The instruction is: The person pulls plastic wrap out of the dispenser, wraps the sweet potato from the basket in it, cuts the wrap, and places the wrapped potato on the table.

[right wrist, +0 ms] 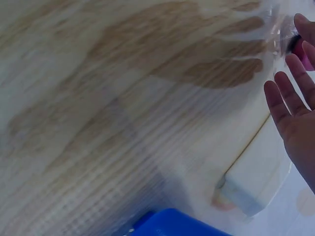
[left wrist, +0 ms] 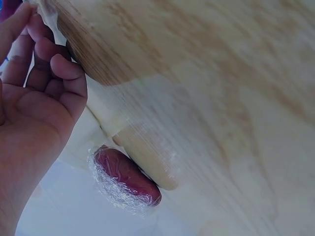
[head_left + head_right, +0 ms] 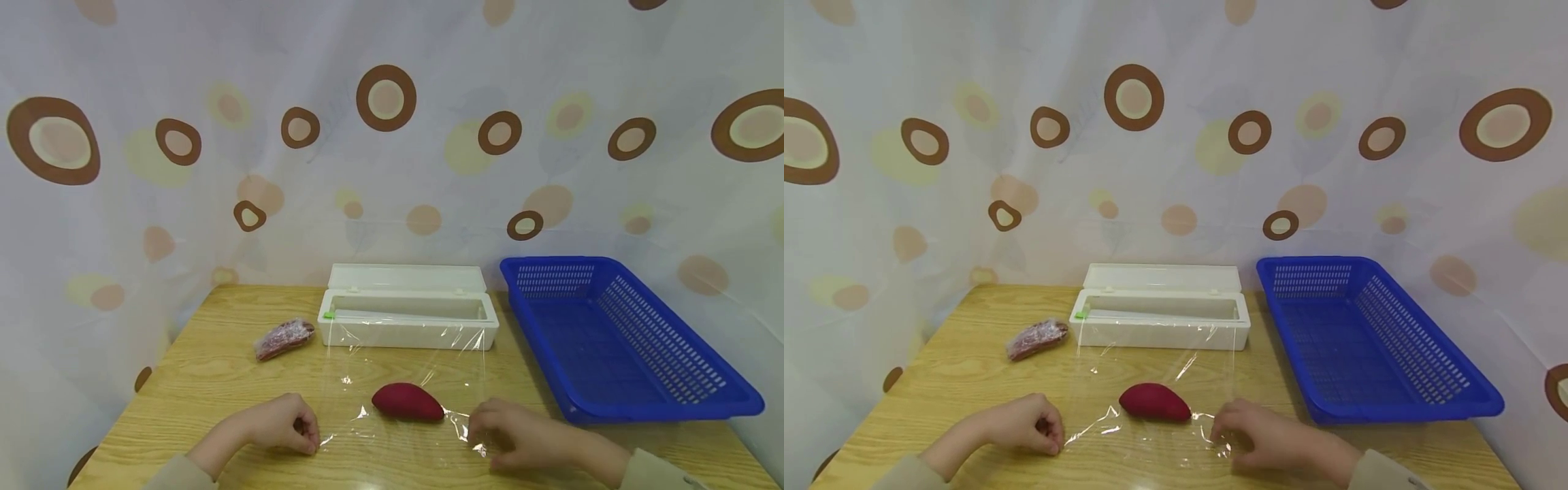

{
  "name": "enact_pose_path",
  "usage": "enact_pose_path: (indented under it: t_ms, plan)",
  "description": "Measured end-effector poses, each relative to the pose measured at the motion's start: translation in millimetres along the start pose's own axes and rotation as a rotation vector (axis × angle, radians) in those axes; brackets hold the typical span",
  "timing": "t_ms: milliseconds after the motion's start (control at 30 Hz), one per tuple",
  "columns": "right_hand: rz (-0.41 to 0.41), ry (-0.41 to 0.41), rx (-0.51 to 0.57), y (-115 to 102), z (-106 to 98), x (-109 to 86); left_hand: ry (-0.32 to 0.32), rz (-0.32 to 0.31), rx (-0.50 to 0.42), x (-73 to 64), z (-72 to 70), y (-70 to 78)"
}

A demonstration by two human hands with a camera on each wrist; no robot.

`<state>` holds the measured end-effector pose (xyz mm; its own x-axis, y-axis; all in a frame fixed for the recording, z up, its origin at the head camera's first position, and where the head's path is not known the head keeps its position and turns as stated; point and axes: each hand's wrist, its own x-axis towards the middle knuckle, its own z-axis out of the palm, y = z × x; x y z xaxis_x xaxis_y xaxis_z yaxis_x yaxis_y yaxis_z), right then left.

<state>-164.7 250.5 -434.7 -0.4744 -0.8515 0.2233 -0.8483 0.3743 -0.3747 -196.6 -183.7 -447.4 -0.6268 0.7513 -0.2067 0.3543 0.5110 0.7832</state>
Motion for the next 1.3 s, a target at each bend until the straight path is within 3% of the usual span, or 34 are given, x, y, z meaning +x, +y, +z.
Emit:
enact_pose_path:
  t_ms: [233,833,1033,1300]
  plan:
    - [0.017,-0.058,-0.041,5.6,4.5,-7.3,-0.007,-0.011,-0.003,-0.4,-0.2,0.3]
    - [-0.041,0.05,-0.015,12.4,9.6,-3.5,-0.021,0.005,-0.011,-0.5,-1.4,-0.5]
    - [0.025,0.113,0.066,10.3,5.9,-5.9,-0.005,0.016,0.012,-1.4,-3.3,0.4]
    - [0.107,0.206,0.096,10.2,3.1,-7.4,0.03,0.1,0.041,-3.1,-12.1,4.0]
